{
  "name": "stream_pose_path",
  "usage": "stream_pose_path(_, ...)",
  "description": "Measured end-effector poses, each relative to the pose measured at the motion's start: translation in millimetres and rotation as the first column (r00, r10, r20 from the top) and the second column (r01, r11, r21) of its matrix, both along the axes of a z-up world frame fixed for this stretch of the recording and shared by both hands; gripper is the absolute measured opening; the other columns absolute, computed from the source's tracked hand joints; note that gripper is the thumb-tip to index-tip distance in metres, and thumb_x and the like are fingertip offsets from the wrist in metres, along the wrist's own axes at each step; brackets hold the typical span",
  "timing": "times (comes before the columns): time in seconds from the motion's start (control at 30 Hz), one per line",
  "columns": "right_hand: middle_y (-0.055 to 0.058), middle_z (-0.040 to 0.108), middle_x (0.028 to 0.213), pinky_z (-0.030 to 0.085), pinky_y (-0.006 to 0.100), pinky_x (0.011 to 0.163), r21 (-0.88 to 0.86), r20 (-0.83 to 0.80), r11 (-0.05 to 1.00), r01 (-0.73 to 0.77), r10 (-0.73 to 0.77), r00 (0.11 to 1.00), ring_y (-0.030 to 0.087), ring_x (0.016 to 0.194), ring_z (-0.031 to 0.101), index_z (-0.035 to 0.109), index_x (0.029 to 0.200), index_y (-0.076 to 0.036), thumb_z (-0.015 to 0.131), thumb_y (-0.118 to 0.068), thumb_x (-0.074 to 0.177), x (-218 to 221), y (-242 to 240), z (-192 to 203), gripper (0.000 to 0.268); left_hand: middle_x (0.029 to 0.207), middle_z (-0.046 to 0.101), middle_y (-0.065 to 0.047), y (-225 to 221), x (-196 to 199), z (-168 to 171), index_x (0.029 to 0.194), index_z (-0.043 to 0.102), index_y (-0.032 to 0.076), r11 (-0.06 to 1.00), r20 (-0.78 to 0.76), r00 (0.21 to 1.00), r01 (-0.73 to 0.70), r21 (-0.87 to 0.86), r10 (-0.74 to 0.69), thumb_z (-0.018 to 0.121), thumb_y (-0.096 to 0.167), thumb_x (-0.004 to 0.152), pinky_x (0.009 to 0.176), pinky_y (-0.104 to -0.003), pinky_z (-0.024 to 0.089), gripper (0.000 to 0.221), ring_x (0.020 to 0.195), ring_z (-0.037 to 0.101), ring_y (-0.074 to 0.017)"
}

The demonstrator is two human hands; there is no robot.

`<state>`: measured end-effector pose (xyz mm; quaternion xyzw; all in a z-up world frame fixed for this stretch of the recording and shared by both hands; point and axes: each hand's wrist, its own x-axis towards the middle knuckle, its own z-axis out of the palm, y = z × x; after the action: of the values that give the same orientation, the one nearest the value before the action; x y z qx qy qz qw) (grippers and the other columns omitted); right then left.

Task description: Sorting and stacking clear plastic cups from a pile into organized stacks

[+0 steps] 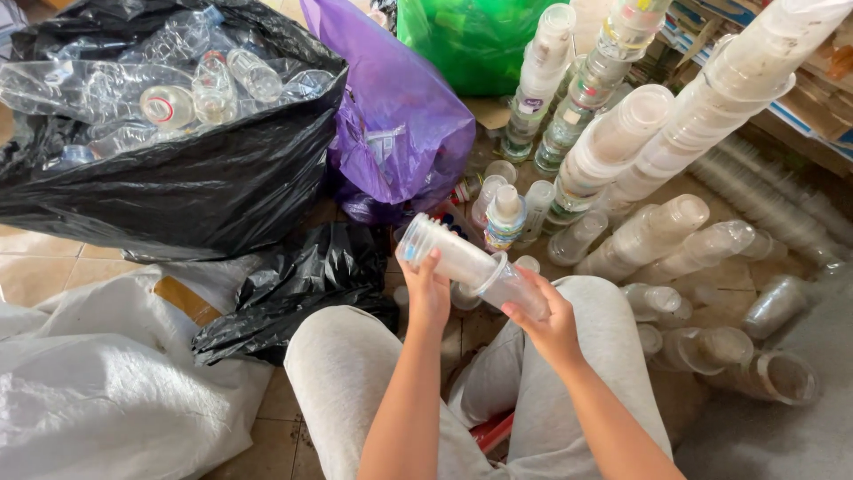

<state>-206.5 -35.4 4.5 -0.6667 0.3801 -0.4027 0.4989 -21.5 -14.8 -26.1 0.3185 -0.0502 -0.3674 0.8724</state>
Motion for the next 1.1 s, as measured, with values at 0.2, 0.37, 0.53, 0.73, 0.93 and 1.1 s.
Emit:
stream_pose_path(0.2,0.017,0.071,0.109,0.055,0.029,0.05,0.397,0.377,0.9,-0.179,0.018,0.926,0.025,0.072,0.072,0.044,0.135,-0.013,0.069,-0.032,0.086,-34.1,-29.6,-38.9,0.058,0.136,0.056,-0.019,9.9,25.5,0.4,0.142,0.035,0.019,0.995,-0.093,0.992,-0.08,0.056,0.085,0.073,0.014,0.092,0.102,-0.054,0.053,0.063,0.116,0.062,-0.0312)
stream_pose_path(0.37,0.007,0.064,0.106,0.057,0.033,0.063,0.472,0.401,0.876,0.103,-0.317,0.859,0.025,0.084,0.069,0.049,0.118,-0.023,0.06,-0.018,0.096,-102.3,-71.4,-28.6,0.025,0.133,0.058,-0.015,9.7,25.6,4.4,0.141,0.04,0.021,0.992,-0.136,0.983,-0.121,0.043,0.125,0.071,0.014,0.094,0.104,-0.054,0.052,0.057,0.115,0.063,-0.0298)
stream_pose_path(0.53,0.021,0.048,0.137,0.05,0.022,0.072,0.027,0.091,0.878,0.478,-0.478,0.873,0.022,0.106,0.058,0.035,0.139,-0.013,0.061,-0.005,0.099,-191.5,-89.4,8.7,0.048,0.14,0.053,-0.015,17.3,18.3,23.4,0.148,0.036,0.014,0.998,-0.139,0.99,-0.046,-0.042,0.04,0.066,0.013,0.084,0.101,-0.04,0.047,0.07,0.124,0.054,-0.0274)
stream_pose_path(0.73,0.025,0.072,0.107,0.054,0.05,0.077,-0.513,-0.559,0.768,0.382,-0.637,0.53,0.042,0.09,0.068,0.064,0.132,-0.001,0.076,-0.017,0.098,-203.6,-81.8,28.8,0.039,0.14,0.053,-0.016,13.1,13.5,25.4,0.149,0.036,0.013,0.999,-0.106,0.994,-0.024,-0.025,0.021,0.065,0.015,0.084,0.102,-0.039,0.047,0.071,0.124,0.055,-0.0265)
stream_pose_path(0.93,0.014,0.072,0.116,0.056,0.047,0.095,-0.456,-0.706,0.873,0.174,-0.473,0.527,0.035,0.112,0.07,0.066,0.129,-0.019,0.08,-0.034,0.086,-220.7,-108.7,-90.5,0.048,0.126,0.063,-0.01,6.8,19.1,-2.3,0.136,0.046,0.024,0.994,-0.082,0.993,-0.076,0.077,0.082,0.07,0.016,0.095,0.097,-0.054,0.057,0.049,0.11,0.065,-0.0268)
stream_pose_path(1.1,0.019,0.062,0.125,0.056,0.052,0.092,-0.653,-0.569,0.744,0.142,-0.606,0.556,0.042,0.117,0.064,0.063,0.136,-0.013,0.08,-0.031,0.083,-192.2,-107.3,-81.8,0.059,0.124,0.064,-0.012,7.5,17.7,-0.8,0.134,0.049,0.022,0.991,-0.095,0.991,-0.084,0.105,0.094,0.07,0.013,0.094,0.097,-0.053,0.057,0.047,0.108,0.066,-0.0269)
